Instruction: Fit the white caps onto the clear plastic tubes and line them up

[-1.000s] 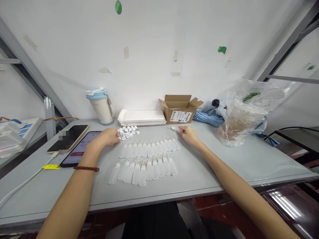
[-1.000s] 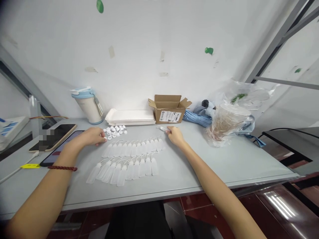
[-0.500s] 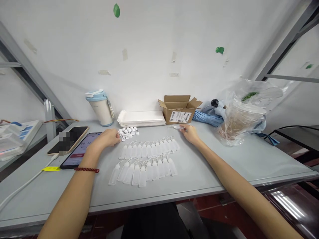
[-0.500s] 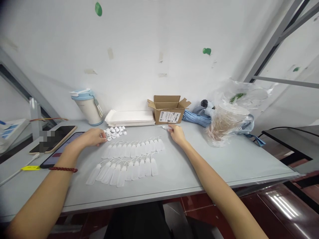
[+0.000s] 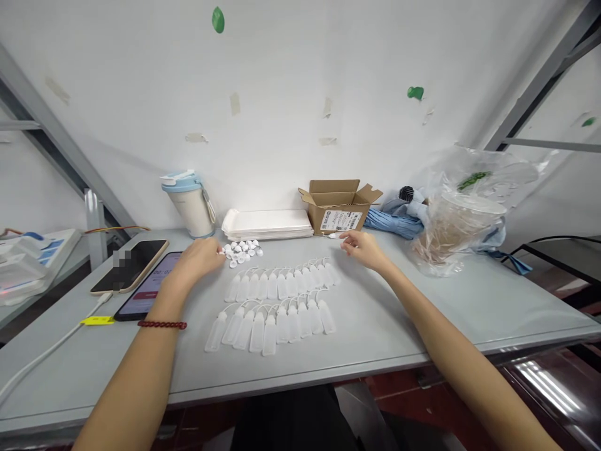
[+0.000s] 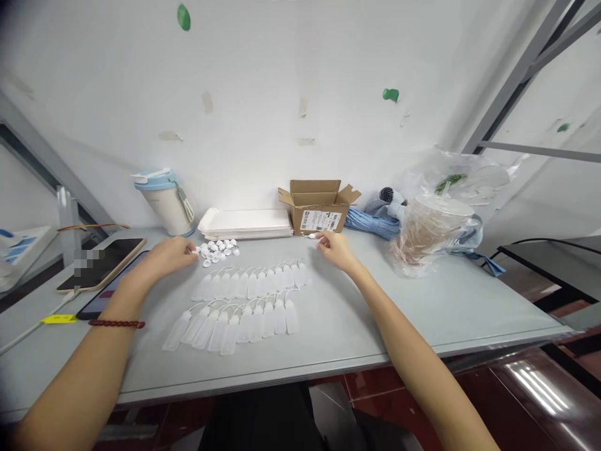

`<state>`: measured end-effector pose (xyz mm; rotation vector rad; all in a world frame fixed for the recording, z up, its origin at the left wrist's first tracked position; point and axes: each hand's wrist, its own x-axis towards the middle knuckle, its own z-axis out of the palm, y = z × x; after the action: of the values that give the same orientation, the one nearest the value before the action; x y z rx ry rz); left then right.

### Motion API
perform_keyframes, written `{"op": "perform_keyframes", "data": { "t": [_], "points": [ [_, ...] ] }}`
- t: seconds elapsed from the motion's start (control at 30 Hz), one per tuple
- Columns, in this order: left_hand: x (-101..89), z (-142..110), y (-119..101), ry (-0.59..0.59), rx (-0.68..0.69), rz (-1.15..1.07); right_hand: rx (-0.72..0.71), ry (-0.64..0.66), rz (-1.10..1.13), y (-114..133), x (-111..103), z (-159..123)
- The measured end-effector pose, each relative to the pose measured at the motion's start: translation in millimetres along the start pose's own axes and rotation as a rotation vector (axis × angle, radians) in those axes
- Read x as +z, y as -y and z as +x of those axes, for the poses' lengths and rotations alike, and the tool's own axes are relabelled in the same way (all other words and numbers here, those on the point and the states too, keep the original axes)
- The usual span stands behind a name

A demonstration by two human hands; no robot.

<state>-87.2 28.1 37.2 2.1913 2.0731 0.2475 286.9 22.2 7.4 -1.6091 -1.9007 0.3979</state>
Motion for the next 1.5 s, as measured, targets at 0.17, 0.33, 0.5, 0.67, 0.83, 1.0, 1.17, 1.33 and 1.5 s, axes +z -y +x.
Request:
{"op": "perform_keyframes", "data": {
  "t": [0.17, 0.33, 0.5, 0.67, 0.83, 1.0, 1.17, 1.33, 1.5],
  "points": [
    [-6.3, -11.8, -28.0, -0.278, 0.051, 0.032, -0.157, 0.267, 0.02, 23.9, -5.7, -16.5],
    [3.8, -16.3, -47.1, -0.397, 0.164, -0.079, -0.103, 0.493, -0.054, 31.8, -8.4, -20.5],
    [10.9, -19.9, -59.5, -0.372, 0.256, -0.225, -0.058, 0.532, -0.132, 28.0, -3.9, -17.7],
    [12.3, -24.5, -71.2, -0.296, 0.277, -0.452, -0.019, 0.486, -0.186, 23.2, 3.3, -15.8],
    [10.0, -38.0, -87.4, -0.004, 0.303, -0.787, -0.18, 0.081, -0.155, 27.9, 15.4, -18.0],
    [10.0, -51.9, -104.7, 0.162, 0.403, -0.984, -0.39, -0.197, -0.205, 48.7, 35.2, -31.9],
    [12.5, -52.3, -108.4, 0.092, 0.364, -1.072, -0.639, -0.378, -0.232, 63.8, 48.2, -45.3],
    [7.7, -53.3, -106.9, 0.146, 0.383, -1.055, -0.742, -0.461, -0.24, 65.1, 49.1, -48.8],
    [6.6, -53.5, -106.2, 0.201, 0.325, -1.074, -0.821, -0.507, -0.189, 65.3, 47.1, -48.6]
  ]
}}
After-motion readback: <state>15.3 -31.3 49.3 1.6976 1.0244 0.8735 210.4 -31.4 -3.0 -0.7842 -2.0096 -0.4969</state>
